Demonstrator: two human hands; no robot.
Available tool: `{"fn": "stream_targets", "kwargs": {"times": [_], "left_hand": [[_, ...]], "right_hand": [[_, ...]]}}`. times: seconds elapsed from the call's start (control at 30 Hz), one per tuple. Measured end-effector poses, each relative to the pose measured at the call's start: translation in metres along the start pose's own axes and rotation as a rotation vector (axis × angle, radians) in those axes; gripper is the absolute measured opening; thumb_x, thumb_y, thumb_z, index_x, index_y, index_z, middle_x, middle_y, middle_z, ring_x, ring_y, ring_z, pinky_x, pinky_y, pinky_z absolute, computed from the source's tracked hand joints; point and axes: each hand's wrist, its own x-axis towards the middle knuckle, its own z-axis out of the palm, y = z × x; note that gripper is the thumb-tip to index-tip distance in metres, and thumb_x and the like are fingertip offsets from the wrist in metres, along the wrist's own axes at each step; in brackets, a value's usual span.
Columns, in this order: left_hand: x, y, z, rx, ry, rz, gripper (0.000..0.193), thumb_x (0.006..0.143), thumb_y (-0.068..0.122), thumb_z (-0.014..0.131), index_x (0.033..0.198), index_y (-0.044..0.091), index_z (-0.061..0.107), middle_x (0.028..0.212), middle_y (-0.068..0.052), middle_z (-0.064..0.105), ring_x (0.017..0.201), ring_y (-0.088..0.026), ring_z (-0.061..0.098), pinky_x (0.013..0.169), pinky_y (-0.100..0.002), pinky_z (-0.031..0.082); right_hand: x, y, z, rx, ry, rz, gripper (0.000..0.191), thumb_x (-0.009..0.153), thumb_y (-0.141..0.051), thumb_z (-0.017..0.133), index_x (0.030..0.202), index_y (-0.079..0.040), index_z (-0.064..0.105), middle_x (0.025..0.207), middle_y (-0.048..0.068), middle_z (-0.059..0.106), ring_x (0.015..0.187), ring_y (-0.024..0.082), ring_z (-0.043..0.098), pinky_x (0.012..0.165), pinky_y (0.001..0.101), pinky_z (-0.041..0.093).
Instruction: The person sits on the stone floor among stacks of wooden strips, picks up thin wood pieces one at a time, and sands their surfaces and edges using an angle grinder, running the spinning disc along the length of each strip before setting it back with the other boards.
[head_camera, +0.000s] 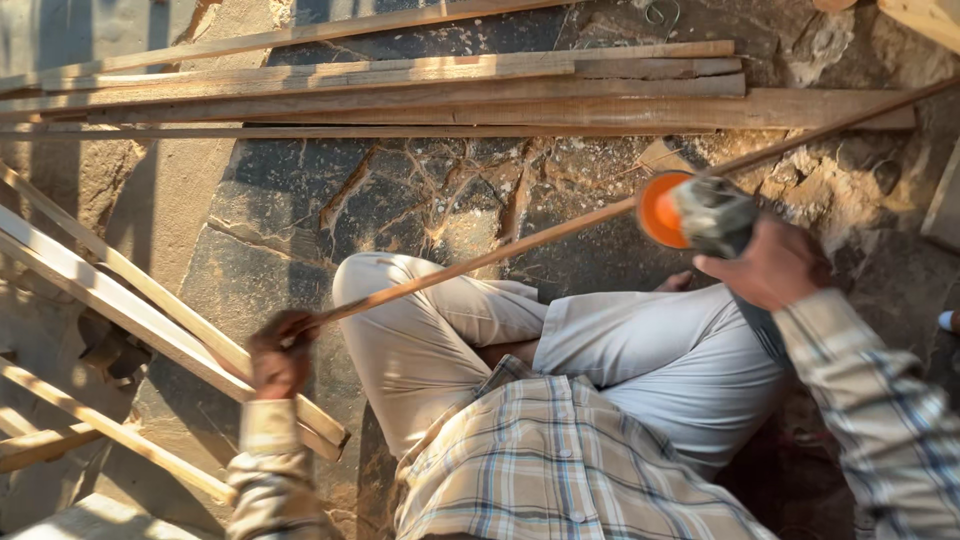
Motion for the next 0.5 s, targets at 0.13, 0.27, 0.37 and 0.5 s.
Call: {"fn": "stream_targets", "kwargs": {"times": [0.13,0.27,0.37,0.5], "left_hand": [[-0.001,0.017,-0.038,0.693,-0.088,0.099,0.025,0.076,0.013,0.082,0.101,0.013,0.079,0.118,-0.017,0.072,0.11,-0.041,0.061,0.091,-0.053,0.052],[0.014,0.059,0.01,0.8,-0.099,0.312,0.064,0.06,0.017,0.082,0.122,0.012,0.068,0.137,-0.023,0.058,0.122,-0.044,0.053,0.1,-0.053,0.042],[0.043,0.085,0.088,0.379,-0.228,0.689,0.068,0.079,0.029,0.076,0.137,0.001,0.054,0.121,-0.022,0.062,0.113,-0.043,0.058,0.099,-0.053,0.047],[0.071,0.098,0.166,0.581,-0.496,0.27,0.049,0.093,0.047,0.073,0.114,0.005,0.062,0.094,-0.023,0.07,0.089,-0.043,0.067,0.081,-0.057,0.051]], "right_hand": [[-0.013,0.04,-0.008,-0.007,-0.033,0.216,0.054,0.072,-0.049,0.089,0.098,-0.004,0.076,0.085,0.021,0.075,0.076,0.035,0.074,0.076,0.0478,0.06],[-0.013,0.061,-0.015,-0.015,0.087,0.171,0.058,0.072,-0.048,0.09,0.104,-0.002,0.075,0.092,0.022,0.074,0.085,0.039,0.073,0.08,0.0507,0.058],[-0.003,0.071,-0.019,0.01,0.102,0.2,0.06,0.071,-0.047,0.089,0.106,0.0,0.075,0.097,0.024,0.074,0.087,0.041,0.072,0.081,0.0524,0.057],[0.012,0.085,-0.02,-0.046,0.137,0.235,0.068,0.066,-0.048,0.093,0.103,0.006,0.072,0.098,0.028,0.072,0.09,0.044,0.07,0.081,0.0528,0.056]]}}
